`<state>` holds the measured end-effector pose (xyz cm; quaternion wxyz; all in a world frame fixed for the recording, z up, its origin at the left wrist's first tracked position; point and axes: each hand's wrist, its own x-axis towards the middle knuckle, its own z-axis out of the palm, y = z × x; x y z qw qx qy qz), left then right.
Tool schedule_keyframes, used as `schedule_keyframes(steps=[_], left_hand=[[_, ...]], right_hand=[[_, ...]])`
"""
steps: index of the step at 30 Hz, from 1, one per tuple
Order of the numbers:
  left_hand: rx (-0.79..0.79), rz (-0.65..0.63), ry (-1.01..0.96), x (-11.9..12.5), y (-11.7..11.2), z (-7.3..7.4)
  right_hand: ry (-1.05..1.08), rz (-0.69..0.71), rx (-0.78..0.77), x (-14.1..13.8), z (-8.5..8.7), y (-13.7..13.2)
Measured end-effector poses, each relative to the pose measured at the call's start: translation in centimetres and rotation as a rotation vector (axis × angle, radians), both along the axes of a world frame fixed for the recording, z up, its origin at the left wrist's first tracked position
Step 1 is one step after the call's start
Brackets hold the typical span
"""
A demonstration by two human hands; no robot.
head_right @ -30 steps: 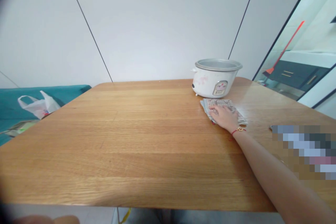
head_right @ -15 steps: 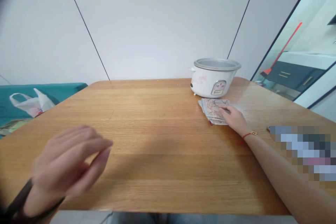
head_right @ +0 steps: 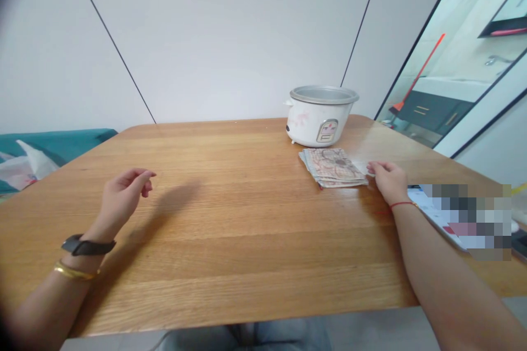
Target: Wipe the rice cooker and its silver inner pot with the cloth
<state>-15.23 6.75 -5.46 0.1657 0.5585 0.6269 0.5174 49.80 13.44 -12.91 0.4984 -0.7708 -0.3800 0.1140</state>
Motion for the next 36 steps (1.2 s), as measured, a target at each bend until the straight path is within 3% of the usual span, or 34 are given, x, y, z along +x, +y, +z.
schedule_keyframes(steps=[9, 16, 24, 36], left_hand=[[-0.065, -0.072, 0.187, 0.9, -0.1, -0.9], [-0.086, -0.065, 0.118, 0.0, 0.4, -0.7], [-0.071, 0.035, -0.028, -1.5, 1.2, -0.7], [-0.093, -0.016, 0.034, -1.1, 1.2, -1.0]], right_hand=[[-0.103, -0.032, -0.063, -0.2, 0.2, -0.1], [-0.151, -0.046, -0.119, -0.3, 0.1, 0.0], [-0.221, -0.103, -0.18, -0.9, 0.3, -0.2], [-0.291, -0.136, -0.259, -0.3, 0.0, -0.3]])
